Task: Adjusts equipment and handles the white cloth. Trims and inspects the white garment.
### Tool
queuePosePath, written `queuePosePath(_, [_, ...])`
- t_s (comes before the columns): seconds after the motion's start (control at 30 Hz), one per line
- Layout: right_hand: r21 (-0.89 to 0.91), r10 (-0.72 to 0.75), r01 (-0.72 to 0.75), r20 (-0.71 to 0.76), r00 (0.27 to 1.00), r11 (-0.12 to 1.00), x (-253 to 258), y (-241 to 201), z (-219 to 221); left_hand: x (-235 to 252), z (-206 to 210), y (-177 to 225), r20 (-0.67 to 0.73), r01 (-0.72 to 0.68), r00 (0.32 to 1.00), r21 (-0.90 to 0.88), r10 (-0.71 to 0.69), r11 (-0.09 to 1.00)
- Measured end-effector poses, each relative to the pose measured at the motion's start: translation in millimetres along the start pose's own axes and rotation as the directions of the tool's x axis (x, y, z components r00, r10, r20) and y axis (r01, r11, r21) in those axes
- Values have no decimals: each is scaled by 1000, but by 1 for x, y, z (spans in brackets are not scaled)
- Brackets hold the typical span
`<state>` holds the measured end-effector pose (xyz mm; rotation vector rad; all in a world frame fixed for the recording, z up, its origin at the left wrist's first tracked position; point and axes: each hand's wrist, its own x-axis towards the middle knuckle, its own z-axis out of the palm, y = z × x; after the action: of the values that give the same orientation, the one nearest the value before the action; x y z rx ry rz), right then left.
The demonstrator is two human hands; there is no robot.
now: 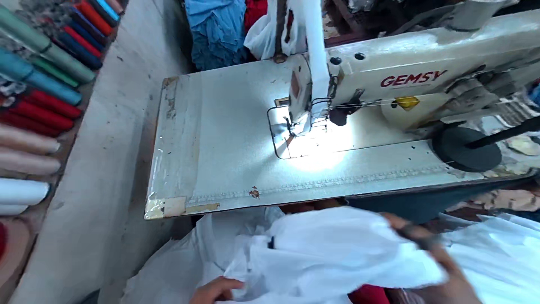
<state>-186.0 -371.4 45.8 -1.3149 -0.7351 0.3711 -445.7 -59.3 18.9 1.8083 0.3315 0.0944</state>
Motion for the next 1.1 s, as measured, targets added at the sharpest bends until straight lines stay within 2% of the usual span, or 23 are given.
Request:
queuePosePath(0.07, [38,-136,144,-165,977,989,21,-33,11,10,18,-12,96,-65,993,31,62,997])
queuePosePath(0.1, [-38,-190,186,-208,959,982,36,-50,23,13,23,-15,89,-115,989,-26,116,993])
queuePosePath(0.17, [-294,-346,300,-116,931,907,66,-54,40,15,28,-17,-3,-184,983,-153,186,971])
queuePosePath(0.23, [-455,-493,437,-5,870,776,111,-30,62,17,30,-14,-162,-244,965,-266,207,933])
queuePosePath(0.27, [-524,-509,438,9,861,731,135,-13,76,20,32,-12,-256,-265,948,-309,189,913])
queuePosePath(0.3, [-592,-459,388,35,888,706,154,3,87,24,36,-9,-365,-265,922,-356,128,896])
queuePosePath(0.33, [-667,-338,297,71,938,683,165,17,95,30,42,-4,-474,-254,880,-425,26,869])
queuePosePath(0.4, [-750,-139,154,84,987,643,163,41,104,43,48,4,-576,-233,792,-592,-203,772])
queuePosePath(0.47, [-735,-81,110,75,994,669,133,62,102,50,49,3,-557,-209,755,-705,-346,678])
queuePosePath(0.6, [-535,36,34,120,992,844,56,79,89,60,44,2,-402,-127,800,-839,-445,530])
queuePosePath(0.67, [-481,88,-9,142,986,877,31,85,88,71,38,3,-344,-90,817,-869,-463,487])
queuePosePath(0.73, [-543,98,-20,114,989,840,18,89,88,82,33,1,-328,-50,837,-842,-437,537])
queuePosePath(0.77, [-624,65,-8,69,996,781,16,89,89,89,31,1,-351,-48,839,-809,-416,586])
queuePosePath(0.83, [-799,6,-31,-34,999,601,23,88,88,99,28,3,-431,-83,811,-754,-395,651])
queuePosePath(0.87, [-844,23,-76,-75,997,532,30,86,85,102,28,7,-477,-109,789,-727,-386,678])
queuePosePath(0.9, [-853,52,-112,-99,994,510,38,83,80,103,28,10,-526,-137,764,-698,-374,703])
queuePosePath(0.97, [-815,58,-123,-110,992,566,54,74,69,105,29,15,-629,-183,703,-611,-332,770])
queuePosePath(1.0, [-780,34,-109,-112,993,616,62,65,66,104,30,13,-659,-209,694,-571,-291,794])
queuePosePath(1.1, [-747,-205,32,-140,969,664,90,39,70,101,34,9,-667,-291,708,-577,-234,763])
